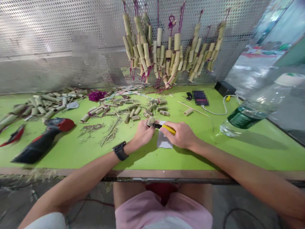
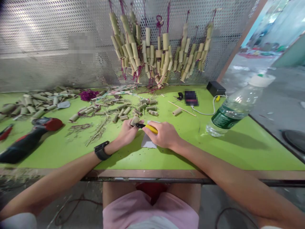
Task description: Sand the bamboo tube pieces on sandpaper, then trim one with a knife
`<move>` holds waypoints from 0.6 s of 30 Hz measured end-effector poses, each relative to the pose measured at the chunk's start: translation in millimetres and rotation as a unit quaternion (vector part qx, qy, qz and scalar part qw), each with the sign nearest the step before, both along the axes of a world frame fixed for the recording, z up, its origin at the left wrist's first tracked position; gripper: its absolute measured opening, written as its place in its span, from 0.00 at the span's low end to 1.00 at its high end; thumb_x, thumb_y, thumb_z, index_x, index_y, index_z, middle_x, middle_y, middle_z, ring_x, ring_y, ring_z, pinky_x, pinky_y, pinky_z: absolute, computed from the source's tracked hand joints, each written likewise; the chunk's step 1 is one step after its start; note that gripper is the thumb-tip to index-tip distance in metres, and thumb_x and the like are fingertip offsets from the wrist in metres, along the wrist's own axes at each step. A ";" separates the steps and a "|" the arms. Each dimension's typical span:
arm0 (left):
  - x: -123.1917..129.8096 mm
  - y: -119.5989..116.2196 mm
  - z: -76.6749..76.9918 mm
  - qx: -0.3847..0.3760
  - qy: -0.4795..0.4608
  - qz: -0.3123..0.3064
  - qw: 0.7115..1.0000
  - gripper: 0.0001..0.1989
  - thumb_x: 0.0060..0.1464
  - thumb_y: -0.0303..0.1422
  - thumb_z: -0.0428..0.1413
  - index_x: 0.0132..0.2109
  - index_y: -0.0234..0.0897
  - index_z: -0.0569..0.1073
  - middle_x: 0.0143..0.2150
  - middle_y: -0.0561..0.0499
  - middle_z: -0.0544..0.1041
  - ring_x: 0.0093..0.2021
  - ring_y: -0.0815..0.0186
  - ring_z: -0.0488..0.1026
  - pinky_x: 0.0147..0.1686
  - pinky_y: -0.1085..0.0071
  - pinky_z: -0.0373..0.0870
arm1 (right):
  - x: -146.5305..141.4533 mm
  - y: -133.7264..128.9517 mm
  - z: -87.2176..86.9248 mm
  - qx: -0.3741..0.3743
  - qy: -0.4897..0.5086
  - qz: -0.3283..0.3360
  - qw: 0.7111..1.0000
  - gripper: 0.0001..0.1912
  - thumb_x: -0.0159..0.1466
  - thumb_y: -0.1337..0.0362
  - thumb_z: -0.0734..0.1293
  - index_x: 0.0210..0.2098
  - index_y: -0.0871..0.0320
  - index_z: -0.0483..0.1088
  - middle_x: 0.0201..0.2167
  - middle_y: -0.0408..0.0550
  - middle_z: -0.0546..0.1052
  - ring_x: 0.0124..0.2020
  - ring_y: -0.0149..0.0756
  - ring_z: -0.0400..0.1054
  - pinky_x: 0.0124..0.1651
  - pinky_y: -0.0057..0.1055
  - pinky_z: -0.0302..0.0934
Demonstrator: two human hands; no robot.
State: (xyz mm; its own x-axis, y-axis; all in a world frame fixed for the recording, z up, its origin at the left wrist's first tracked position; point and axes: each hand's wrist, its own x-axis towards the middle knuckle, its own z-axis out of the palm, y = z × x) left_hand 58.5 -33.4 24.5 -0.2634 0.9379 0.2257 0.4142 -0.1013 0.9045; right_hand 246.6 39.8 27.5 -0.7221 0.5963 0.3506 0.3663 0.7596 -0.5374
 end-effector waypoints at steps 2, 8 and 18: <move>4.1 -4.6 3.0 -0.016 -0.001 0.002 1.000 0.20 0.59 0.41 0.57 0.25 0.41 0.58 0.21 0.58 0.56 0.23 0.71 0.50 0.23 0.70 0.48 | 2.8 12.8 -2.8 -0.010 0.000 -0.033 0.999 0.27 0.76 0.44 0.59 0.36 0.57 0.79 0.24 0.48 0.79 0.19 0.33 0.63 0.25 0.32 0.47; 7.9 -8.7 5.3 -0.011 0.027 0.003 1.000 0.23 0.61 0.42 0.55 0.24 0.41 0.54 0.20 0.58 0.53 0.23 0.71 0.48 0.24 0.69 0.46 | 9.1 31.3 -0.8 -0.019 0.049 -0.092 0.994 0.32 0.75 0.40 0.57 0.36 0.59 0.78 0.23 0.48 0.75 0.19 0.33 0.61 0.24 0.33 0.47; 5.6 -6.1 1.6 0.005 0.006 -0.031 0.999 0.18 0.57 0.40 0.55 0.25 0.41 0.56 0.22 0.58 0.54 0.24 0.71 0.50 0.25 0.69 0.49 | 5.9 3.8 6.9 -0.052 0.052 0.047 0.996 0.22 0.76 0.49 0.61 0.35 0.57 0.76 0.26 0.43 0.75 0.24 0.31 0.63 0.30 0.31 0.52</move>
State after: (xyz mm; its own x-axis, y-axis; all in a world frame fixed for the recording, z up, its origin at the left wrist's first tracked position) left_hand 64.2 -39.5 26.1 -0.2023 0.9501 0.2375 0.4179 -0.1356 0.8983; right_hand 252.6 43.6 34.4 -0.7398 0.5638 0.3672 0.2335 0.7269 -0.6458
